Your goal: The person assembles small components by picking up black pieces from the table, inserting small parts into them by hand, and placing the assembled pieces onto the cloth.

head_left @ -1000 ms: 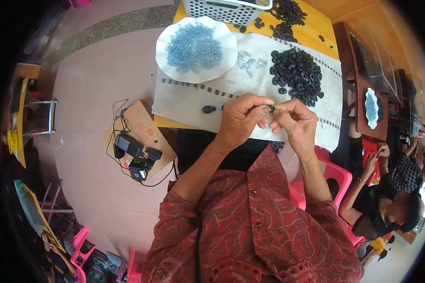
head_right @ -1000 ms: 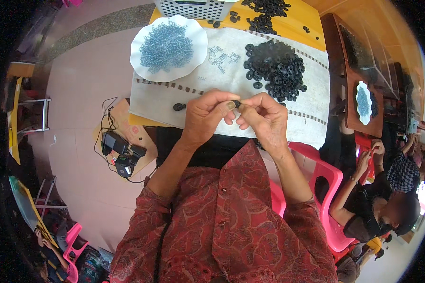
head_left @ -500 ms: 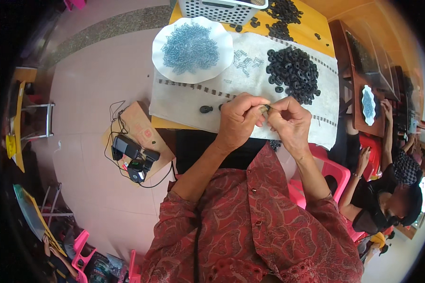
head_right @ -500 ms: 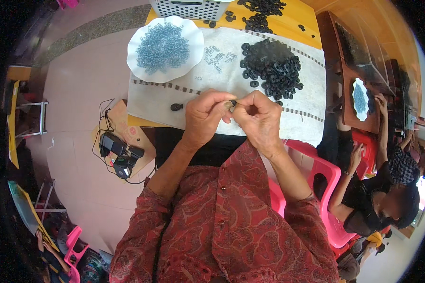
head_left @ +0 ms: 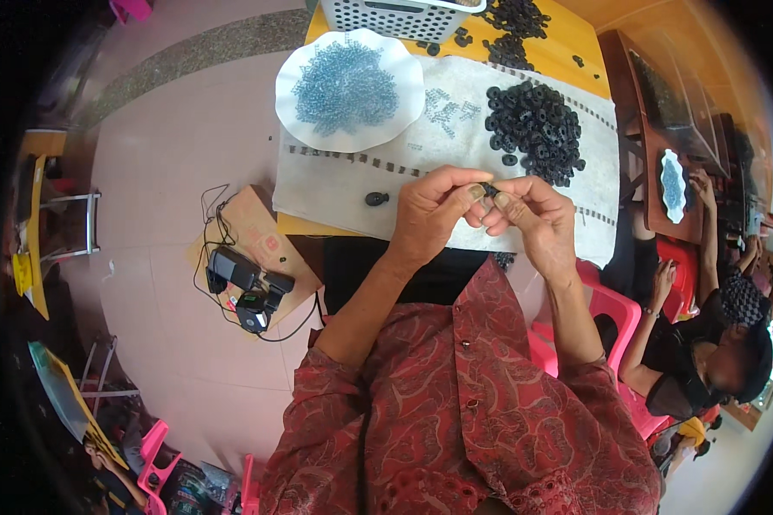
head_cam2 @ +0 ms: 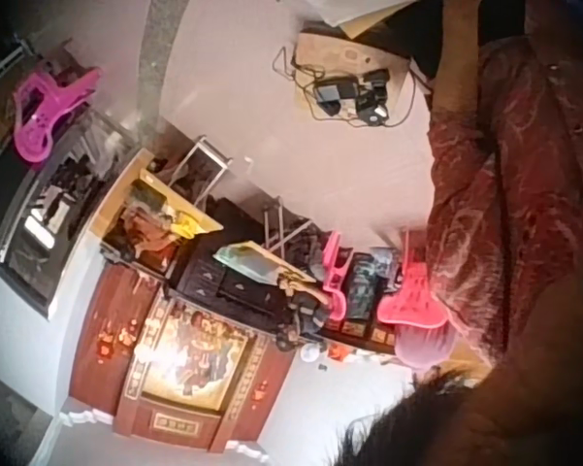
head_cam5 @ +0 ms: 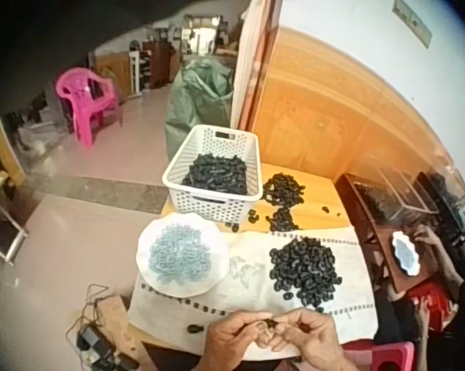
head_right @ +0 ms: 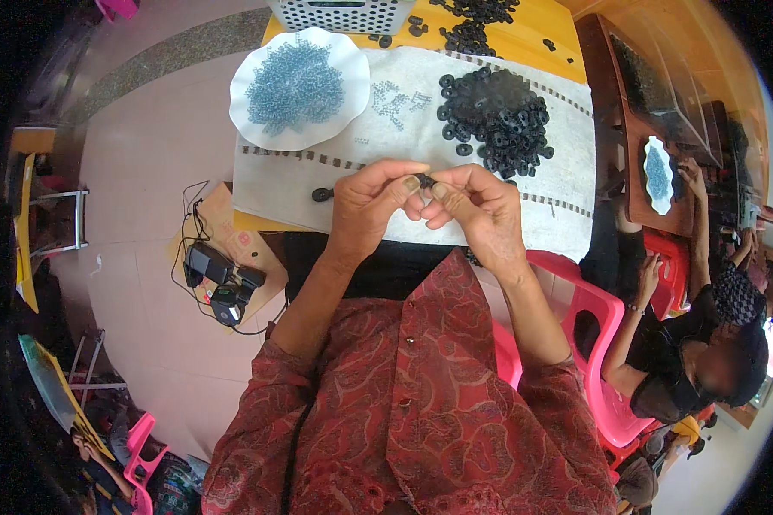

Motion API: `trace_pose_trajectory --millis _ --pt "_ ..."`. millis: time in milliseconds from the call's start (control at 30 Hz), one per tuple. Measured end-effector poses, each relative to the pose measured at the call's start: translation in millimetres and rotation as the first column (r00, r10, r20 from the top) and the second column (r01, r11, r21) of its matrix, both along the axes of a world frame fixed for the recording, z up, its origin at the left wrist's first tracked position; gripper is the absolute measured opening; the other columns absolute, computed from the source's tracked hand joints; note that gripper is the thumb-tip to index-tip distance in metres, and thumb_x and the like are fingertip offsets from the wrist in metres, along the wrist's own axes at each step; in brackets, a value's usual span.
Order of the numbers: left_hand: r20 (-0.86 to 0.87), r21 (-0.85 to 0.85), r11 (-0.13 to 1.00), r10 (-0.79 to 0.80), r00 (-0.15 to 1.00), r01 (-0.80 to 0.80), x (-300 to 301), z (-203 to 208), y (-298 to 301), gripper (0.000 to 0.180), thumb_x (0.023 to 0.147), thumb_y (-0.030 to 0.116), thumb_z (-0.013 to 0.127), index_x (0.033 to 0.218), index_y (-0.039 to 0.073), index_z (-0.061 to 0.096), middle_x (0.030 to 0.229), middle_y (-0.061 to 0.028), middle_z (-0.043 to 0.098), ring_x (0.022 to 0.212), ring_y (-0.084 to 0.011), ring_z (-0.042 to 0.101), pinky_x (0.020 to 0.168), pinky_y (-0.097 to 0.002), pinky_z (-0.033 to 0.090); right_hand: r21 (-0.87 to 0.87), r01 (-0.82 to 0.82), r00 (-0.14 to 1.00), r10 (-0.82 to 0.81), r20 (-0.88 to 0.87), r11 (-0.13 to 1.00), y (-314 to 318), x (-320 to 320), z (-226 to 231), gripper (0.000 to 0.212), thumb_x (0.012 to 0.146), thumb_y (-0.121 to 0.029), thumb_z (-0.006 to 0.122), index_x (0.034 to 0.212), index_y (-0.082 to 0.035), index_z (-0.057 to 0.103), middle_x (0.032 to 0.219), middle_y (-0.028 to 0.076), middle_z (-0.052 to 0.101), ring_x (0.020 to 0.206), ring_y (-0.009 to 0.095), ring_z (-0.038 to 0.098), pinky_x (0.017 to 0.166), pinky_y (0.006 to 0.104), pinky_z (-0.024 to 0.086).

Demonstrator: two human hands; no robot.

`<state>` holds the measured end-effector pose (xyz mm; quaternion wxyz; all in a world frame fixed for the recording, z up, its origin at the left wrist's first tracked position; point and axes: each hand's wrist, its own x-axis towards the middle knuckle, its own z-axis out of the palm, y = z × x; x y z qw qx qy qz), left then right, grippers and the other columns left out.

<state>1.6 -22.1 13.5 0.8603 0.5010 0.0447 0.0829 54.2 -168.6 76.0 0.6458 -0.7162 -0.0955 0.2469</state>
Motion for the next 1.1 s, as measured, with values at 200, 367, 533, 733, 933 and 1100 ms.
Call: trace_pose_trajectory --millis 200,367,533,733,933,1100 --pt "-0.005 -0.170 0.984 -0.058 0.998 0.056 1.4 -3.9 -1.0 0.018 0.090 0.002 0.055 0.106 -0.002 0.064 0.076 -0.0046 0.063 0.064 -0.0081 0.058 0.058 -0.0215 0.050 0.068 0.020 0.998 -0.016 -0.062 0.998 -0.3 -0.7 3.2 0.009 0.088 0.000 0.057 0.095 0.004 0.061 0.082 0.011 0.066 0.067 0.014 0.064 0.058 0.0247 0.053" --pt "-0.015 -0.400 0.908 -0.145 0.989 0.127 2.8 -3.2 -0.4 0.019 0.091 0.002 0.055 0.108 -0.003 0.062 0.079 -0.0053 0.063 0.068 -0.0100 0.059 0.060 -0.0228 0.050 0.152 0.053 0.996 -0.041 -0.085 0.987 -1.9 -2.9 3.3 0.008 0.087 0.002 0.058 0.094 0.004 0.062 0.082 0.011 0.066 0.065 0.014 0.063 0.054 0.0239 0.051" --pt "0.051 -0.513 0.835 -0.201 0.978 0.198 2.9 -5.6 -0.8 0.021 0.092 0.005 0.054 0.111 -0.003 0.060 0.085 -0.0064 0.062 0.075 -0.0116 0.059 0.065 -0.0253 0.049 0.167 0.067 0.997 -0.060 -0.048 0.984 -1.9 -4.5 4.9 0.008 0.086 0.003 0.058 0.093 0.003 0.062 0.080 0.010 0.066 0.063 0.012 0.063 0.052 0.0230 0.049" --pt "0.018 -0.624 0.757 -0.234 0.972 0.194 4.6 -11.9 -5.9 0.022 0.093 0.007 0.053 0.112 -0.002 0.060 0.089 -0.0042 0.062 0.076 -0.0108 0.057 0.065 -0.0243 0.046 0.126 0.074 0.997 -0.073 -0.010 0.989 -0.1 -3.8 7.4 0.006 0.086 0.002 0.058 0.090 0.002 0.062 0.078 0.009 0.066 0.061 0.011 0.062 0.052 0.0224 0.049" --pt "0.023 -0.582 0.789 -0.227 0.974 0.197 4.9 -13.3 -5.3 0.022 0.093 0.008 0.054 0.112 -0.002 0.060 0.090 -0.0043 0.062 0.076 -0.0105 0.057 0.065 -0.0244 0.046 0.081 0.071 0.997 -0.071 0.005 0.994 -0.2 -1.8 5.7 0.005 0.086 0.001 0.059 0.089 0.002 0.062 0.076 0.008 0.065 0.062 0.011 0.063 0.052 0.0220 0.049" --pt "0.021 -0.597 0.783 -0.203 0.979 0.175 5.8 -14.5 -5.4 0.021 0.092 0.006 0.055 0.111 -0.002 0.061 0.086 -0.0062 0.064 0.075 -0.0120 0.061 0.067 -0.0254 0.051 0.042 0.070 0.997 -0.071 0.017 0.997 2.7 -0.6 6.4 0.005 0.085 0.001 0.060 0.089 0.003 0.062 0.075 0.008 0.065 0.062 0.011 0.062 0.052 0.0222 0.049"
